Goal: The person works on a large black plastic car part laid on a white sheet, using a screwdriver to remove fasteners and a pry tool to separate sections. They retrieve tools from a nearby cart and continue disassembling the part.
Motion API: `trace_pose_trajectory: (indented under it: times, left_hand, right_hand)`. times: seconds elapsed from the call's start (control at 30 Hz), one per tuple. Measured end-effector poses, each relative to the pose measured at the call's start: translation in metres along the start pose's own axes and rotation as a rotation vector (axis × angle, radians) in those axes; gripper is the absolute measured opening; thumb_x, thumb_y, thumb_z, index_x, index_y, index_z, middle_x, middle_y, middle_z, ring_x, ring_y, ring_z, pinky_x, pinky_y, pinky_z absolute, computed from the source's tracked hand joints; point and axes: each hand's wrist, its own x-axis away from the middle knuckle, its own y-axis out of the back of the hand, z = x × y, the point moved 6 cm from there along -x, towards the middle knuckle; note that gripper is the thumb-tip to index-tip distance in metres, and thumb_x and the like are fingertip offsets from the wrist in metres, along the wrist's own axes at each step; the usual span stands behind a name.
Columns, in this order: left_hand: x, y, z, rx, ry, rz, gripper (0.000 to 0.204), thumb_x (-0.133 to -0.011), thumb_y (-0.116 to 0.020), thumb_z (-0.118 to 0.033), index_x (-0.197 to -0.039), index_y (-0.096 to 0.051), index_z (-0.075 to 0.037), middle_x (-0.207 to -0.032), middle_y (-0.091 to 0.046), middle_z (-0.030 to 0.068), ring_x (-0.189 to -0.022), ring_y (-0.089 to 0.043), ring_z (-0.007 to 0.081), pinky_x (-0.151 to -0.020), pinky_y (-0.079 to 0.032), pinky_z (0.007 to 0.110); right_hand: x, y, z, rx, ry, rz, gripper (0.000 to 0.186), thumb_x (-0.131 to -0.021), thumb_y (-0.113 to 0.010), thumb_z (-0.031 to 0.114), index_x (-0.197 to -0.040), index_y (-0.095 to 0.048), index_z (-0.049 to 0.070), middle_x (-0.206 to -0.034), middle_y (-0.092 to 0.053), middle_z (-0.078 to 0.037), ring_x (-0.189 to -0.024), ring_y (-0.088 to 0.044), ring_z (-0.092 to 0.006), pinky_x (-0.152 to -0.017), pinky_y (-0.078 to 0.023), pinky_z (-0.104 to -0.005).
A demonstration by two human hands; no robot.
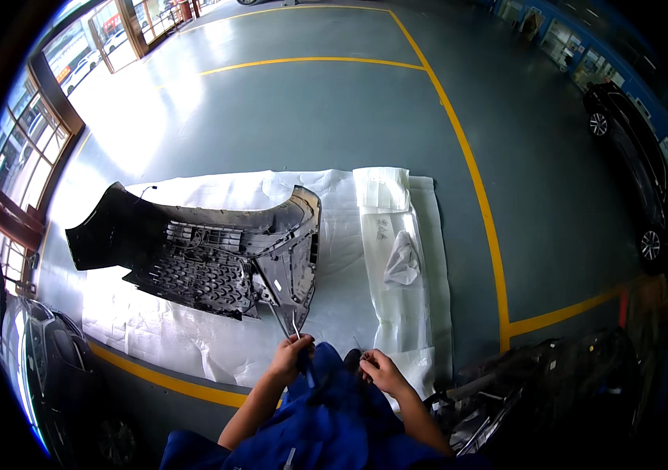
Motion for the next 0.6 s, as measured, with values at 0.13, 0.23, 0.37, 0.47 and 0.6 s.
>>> trace_pose_trajectory:
  times: [0.13, 0.23, 0.37, 0.47, 0.6]
  left_hand:
    - [-0.071, -0.032, -0.039, 0.326, 0.043, 0.061, 0.008, -0.097, -0.061, -0.011, -0.099, -0.061, -0.003, -0.089, -0.065, 0.0107, -0.081, -0.065, 0.0226, -0.076, -0.055, 0.035]
    - [-0.130, -0.082, -0.067, 0.379, 0.146, 0.067, 0.007, -0.096, -0.060, -0.009, -0.101, -0.060, -0.004, -0.092, -0.065, 0.0124, -0.091, -0.067, 0.0274, -0.084, -0.055, 0.040]
    - [-0.235, -0.146, -0.120, 0.339, 0.175, 0.205, 0.007, -0.096, -0.060, -0.004, -0.103, -0.061, -0.004, -0.096, -0.068, 0.0127, -0.101, -0.067, 0.0267, -0.094, -0.053, 0.039]
    - [-0.324, -0.181, -0.174, 0.337, 0.169, 0.286, 0.012, -0.095, -0.061, -0.001, -0.106, -0.059, -0.003, -0.102, -0.069, 0.0149, -0.102, -0.067, 0.0278, -0.094, -0.053, 0.039]
    - [-0.408, -0.228, -0.270, 0.386, 0.140, 0.345, 0.025, -0.095, -0.059, -0.001, -0.119, -0.054, 0.000, -0.109, -0.068, 0.0182, -0.104, -0.067, 0.0303, -0.094, -0.054, 0.042]
  right_hand:
    - [-0.084, 0.033, 0.059, -0.198, -0.162, 0.040, 0.020, -0.100, -0.064, 0.024, -0.100, -0.061, 0.004, -0.091, -0.068, -0.006, -0.076, -0.066, -0.0131, -0.055, -0.047, -0.0244]
    - [-0.158, 0.055, 0.088, -0.115, -0.155, 0.039, 0.025, -0.100, -0.066, 0.029, -0.099, -0.061, 0.004, -0.095, -0.070, -0.007, -0.075, -0.064, -0.0100, -0.053, -0.045, -0.0214]
    - [-0.268, 0.086, 0.130, -0.014, -0.108, 0.036, 0.031, -0.093, -0.075, 0.033, -0.086, -0.056, 0.009, -0.074, -0.052, 0.004, -0.058, -0.048, -0.0056, -0.049, -0.041, -0.0211]
    - [-0.331, 0.112, 0.199, 0.045, -0.192, 0.002, 0.031, -0.089, -0.080, 0.028, -0.091, -0.055, 0.009, -0.075, -0.055, 0.003, -0.056, -0.049, -0.0056, -0.046, -0.039, -0.0207]
    - [-0.417, 0.144, 0.281, 0.070, -0.200, -0.007, 0.034, -0.085, -0.082, 0.020, -0.103, -0.056, 0.007, -0.086, -0.063, 0.000, -0.063, -0.057, -0.0066, -0.045, -0.040, -0.0196]
